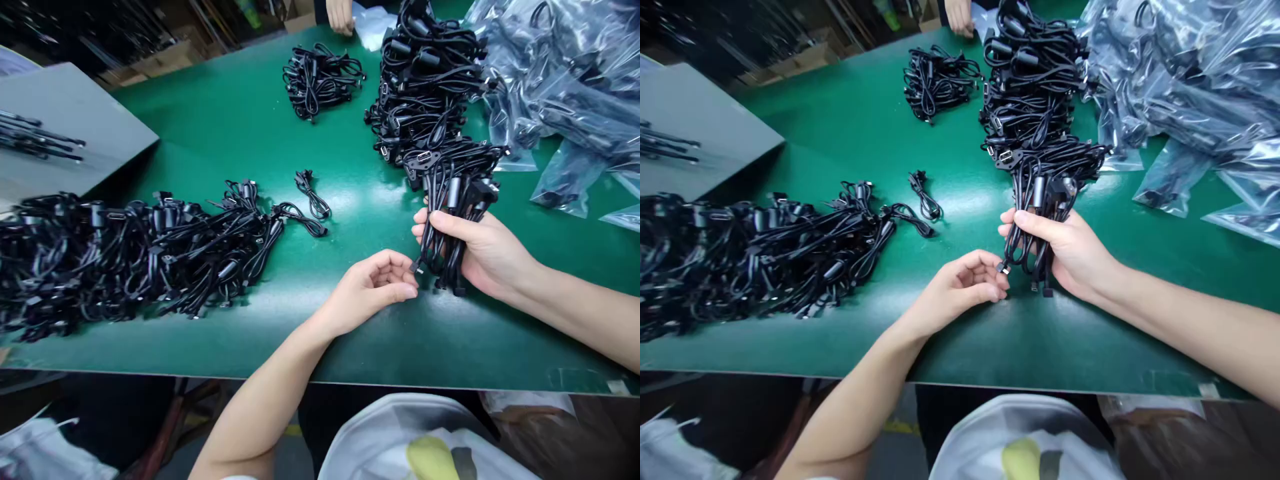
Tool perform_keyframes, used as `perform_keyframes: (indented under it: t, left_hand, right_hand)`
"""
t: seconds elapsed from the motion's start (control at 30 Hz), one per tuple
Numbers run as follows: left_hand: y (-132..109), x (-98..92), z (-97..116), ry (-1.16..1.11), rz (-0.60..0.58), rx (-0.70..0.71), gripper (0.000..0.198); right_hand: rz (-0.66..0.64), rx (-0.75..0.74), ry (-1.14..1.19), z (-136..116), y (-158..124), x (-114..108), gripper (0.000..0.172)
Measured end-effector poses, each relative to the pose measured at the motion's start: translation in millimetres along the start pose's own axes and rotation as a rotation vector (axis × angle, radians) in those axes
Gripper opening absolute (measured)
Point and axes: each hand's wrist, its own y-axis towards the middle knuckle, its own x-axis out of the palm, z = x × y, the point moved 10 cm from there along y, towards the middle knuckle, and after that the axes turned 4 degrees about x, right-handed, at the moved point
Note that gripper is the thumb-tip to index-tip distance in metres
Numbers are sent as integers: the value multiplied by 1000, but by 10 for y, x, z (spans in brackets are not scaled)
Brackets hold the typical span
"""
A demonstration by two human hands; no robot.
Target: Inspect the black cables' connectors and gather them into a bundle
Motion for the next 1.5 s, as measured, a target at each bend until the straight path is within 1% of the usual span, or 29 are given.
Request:
perform_keyframes:
  t: [0.07,0.13,0.27,0.4,0.57,0.97,1.03,1.1,1.2,1.3,1.4,1.5]
  left_hand:
    - [7,-13,7,28,34,20,31]
    - [13,-16,-6,57,38,17,27]
    - [9,8,-28,145,-2,3,22]
    - [7,37,-19,207,-26,12,24]
    - [14,50,-12,206,-38,16,26]
    - [15,51,-36,180,-38,-2,31]
    - [17,34,-38,148,-19,-2,30]
    - [25,-24,-6,73,33,27,27]
    - [33,-139,58,-127,106,84,23]
    - [35,-223,85,-305,132,86,20]
    - [27,-292,113,-376,174,87,20]
    - [20,-318,131,-383,204,91,22]
  right_hand:
    - [-2,-19,-1,-14,-10,12,11]
    - [-16,-14,-7,11,-19,37,11]
    - [-31,-4,-9,51,-28,62,9]
    - [-36,-8,-9,42,-41,61,6]
    - [-29,31,-12,84,-49,42,3]
    - [-4,91,12,172,-5,-4,5]
    - [0,95,18,170,10,-9,4]
    - [18,90,36,161,36,-33,2]
    - [72,102,68,180,83,-110,4]
    - [107,153,67,260,119,-168,8]
    - [107,185,46,326,139,-180,7]
    - [100,189,30,350,144,-182,4]
